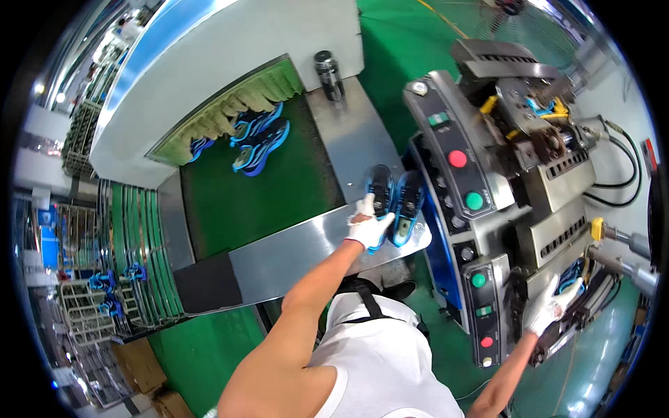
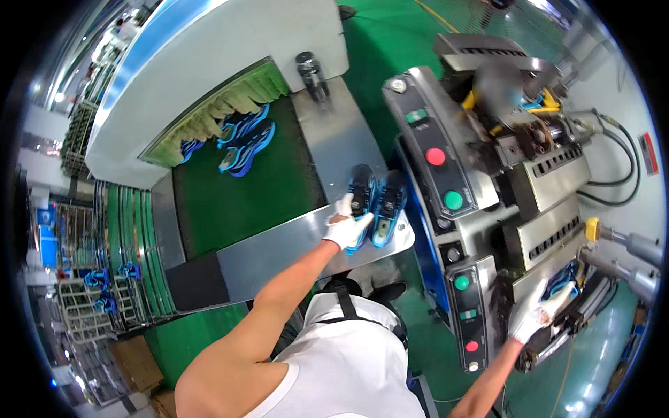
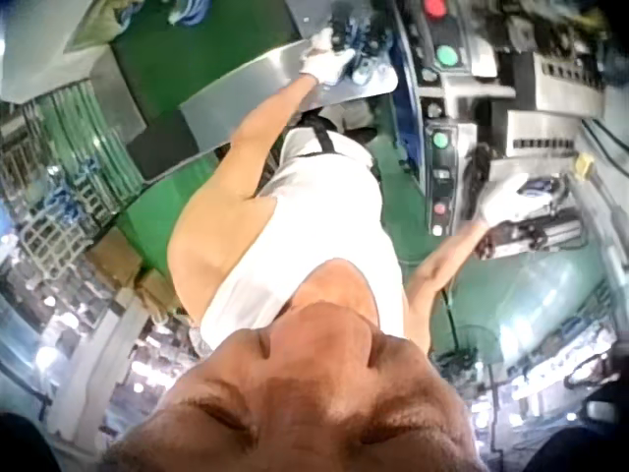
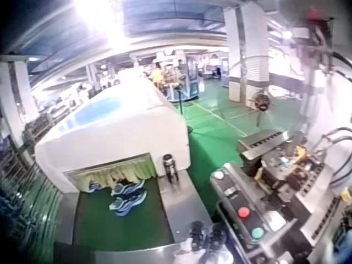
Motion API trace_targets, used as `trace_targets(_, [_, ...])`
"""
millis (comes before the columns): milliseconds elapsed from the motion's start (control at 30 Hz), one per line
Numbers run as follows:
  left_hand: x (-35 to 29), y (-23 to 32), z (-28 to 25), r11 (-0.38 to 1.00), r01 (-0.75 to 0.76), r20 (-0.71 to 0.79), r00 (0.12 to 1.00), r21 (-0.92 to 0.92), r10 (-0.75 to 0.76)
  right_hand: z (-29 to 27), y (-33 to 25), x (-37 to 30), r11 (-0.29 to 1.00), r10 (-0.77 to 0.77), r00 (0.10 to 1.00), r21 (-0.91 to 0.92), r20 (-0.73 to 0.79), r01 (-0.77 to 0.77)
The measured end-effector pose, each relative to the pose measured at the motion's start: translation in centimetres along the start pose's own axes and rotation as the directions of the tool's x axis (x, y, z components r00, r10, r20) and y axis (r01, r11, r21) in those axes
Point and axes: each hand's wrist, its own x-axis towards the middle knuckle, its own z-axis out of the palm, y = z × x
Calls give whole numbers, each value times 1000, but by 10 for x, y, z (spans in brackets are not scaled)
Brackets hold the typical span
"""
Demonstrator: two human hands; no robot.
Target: The person assembles shoes by placing blue footwear into a lasting machine and onto a conveyor belt. The person repeatedly transfers shoes from the machine to the belt and back again, ensuring each shoe is properly positioned.
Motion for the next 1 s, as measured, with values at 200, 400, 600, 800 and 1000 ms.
trace_targets(200, [34, 9, -31, 844, -518, 229, 846, 137, 482, 138, 51, -189, 546, -132, 836, -665, 532, 509])
trace_targets(400, [110, -23, -72, 640, -761, 597, 468, -102, 652, 88, -57, -161, 944, 23, 845, -289, 534, 157])
trace_targets(600, [211, -38, -225, 682, -682, 475, 708, 265, 523, 6, -63, -278, 868, 426, 730, -469, 534, -163])
trace_targets(800, [297, -217, -326, 648, -120, 62, 992, 753, 112, -38, -130, -339, 653, 753, 321, -714, 575, -254])
trace_targets(1000, [268, -267, -286, 673, -50, 111, 993, 738, -49, -36, -124, -341, 577, 810, 155, -724, 565, -377])
